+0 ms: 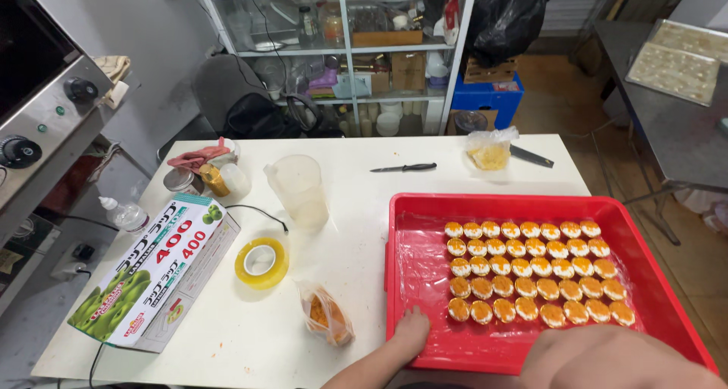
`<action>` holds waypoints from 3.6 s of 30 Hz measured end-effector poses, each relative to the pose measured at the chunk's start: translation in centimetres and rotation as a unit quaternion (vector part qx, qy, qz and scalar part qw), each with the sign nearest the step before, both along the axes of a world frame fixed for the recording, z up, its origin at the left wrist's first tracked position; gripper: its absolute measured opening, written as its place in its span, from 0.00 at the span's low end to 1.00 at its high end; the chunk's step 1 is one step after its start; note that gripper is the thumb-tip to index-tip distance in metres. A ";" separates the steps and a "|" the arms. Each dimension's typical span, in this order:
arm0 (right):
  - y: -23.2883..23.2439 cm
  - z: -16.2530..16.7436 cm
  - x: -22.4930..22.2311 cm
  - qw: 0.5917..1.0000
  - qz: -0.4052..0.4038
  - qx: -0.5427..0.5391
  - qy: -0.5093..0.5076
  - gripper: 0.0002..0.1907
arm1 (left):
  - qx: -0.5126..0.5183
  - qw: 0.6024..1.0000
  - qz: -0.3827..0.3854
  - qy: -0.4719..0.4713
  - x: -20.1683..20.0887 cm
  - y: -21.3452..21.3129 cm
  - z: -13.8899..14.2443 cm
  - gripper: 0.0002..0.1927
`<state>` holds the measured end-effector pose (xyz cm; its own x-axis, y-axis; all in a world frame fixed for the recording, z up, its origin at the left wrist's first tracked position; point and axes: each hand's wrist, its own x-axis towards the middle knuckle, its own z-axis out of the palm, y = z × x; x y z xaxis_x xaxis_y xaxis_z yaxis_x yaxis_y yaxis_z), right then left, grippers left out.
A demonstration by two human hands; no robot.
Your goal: The person sprinkles an orange crumb topping by hand onto small round pastries arranged in a red tray, taking pinches of topping from a plastic bag and distributing it over the pastries one at a time, working across the tray.
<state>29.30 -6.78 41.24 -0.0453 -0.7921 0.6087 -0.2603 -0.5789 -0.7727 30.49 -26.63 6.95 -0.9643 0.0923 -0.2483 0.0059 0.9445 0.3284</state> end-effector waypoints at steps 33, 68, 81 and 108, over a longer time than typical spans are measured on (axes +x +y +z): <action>-5.6 -37.2 -5.0 0.766 -0.404 0.495 -0.072 0.13 | 0.254 0.961 0.087 0.063 0.4 -1.1 -3.9 0.08; -4.2 -37.3 -5.7 0.730 -0.446 0.511 -0.092 0.09 | 0.111 0.993 0.043 -0.002 0.3 -0.5 -3.7 0.07; -4.4 -36.3 -5.7 0.748 -0.409 0.400 -0.338 0.09 | 0.573 0.797 0.189 -0.021 -0.1 0.2 -2.7 0.12; -0.3 -7.8 1.4 0.978 -0.168 -0.102 -0.066 0.04 | 0.255 0.965 0.044 0.039 1.4 -0.3 -2.5 0.16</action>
<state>30.73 -7.08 33.42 -0.3720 -0.5808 0.7240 -0.3678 -0.6240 -0.6895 31.86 -26.96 4.42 -0.9879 0.0997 -0.1186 -0.0238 0.6586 0.7521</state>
